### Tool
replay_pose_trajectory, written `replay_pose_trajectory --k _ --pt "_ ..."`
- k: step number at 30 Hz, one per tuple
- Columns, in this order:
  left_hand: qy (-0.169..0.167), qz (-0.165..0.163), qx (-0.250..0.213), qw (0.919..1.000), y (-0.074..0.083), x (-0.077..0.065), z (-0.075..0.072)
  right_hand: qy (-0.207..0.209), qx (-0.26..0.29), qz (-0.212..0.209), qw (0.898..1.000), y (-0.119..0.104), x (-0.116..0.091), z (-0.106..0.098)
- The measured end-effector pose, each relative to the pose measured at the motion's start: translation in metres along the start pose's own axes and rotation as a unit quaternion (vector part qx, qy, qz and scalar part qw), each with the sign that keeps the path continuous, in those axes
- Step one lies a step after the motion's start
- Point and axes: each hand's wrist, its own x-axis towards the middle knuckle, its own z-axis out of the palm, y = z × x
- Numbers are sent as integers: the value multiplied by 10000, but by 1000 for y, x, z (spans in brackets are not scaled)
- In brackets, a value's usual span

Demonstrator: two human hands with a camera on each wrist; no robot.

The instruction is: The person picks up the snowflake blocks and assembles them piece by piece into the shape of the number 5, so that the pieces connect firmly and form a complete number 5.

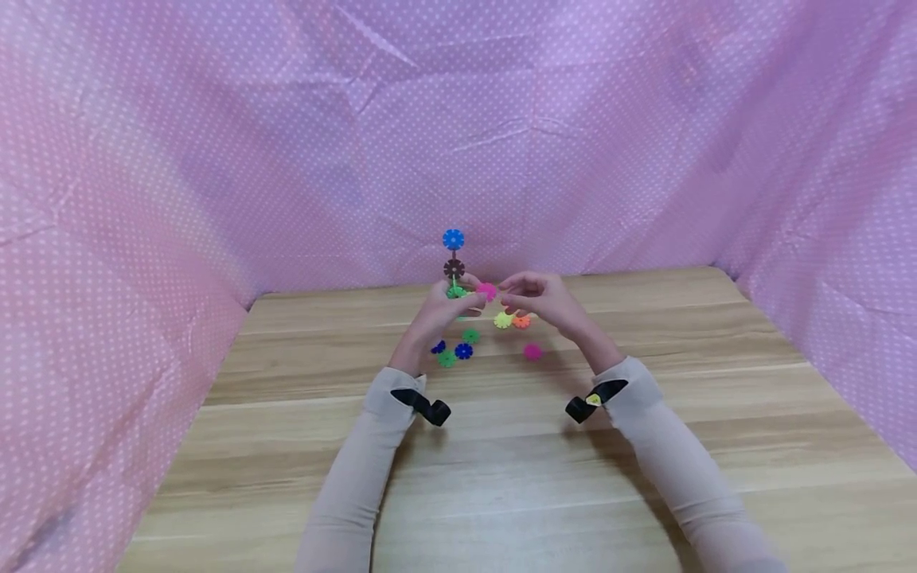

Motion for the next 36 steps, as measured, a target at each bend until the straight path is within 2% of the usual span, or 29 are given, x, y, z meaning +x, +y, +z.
replay_pose_trajectory --k 6,12,19,24,30,36 --pt "71 51 -186 9998 1 0 -5 -529 -622 171 9965 8 -7 -17" --pt "70 14 -375 9993 2 1 -8 -1085 -1324 245 9849 29 -12 -29" --pt "48 -105 -301 9995 0 0 -8 -1725 -1396 330 9745 55 -14 -33" --pt "48 -207 -338 9992 -2 0 -6 -1877 -1486 357 9703 62 -15 -32" --pt "29 -392 -556 9977 -3 1 -4 -2069 -1702 352 9628 60 -15 -30" --pt "49 -330 -563 9979 -2 2 -3 -2099 -1792 355 9605 55 -16 -30"
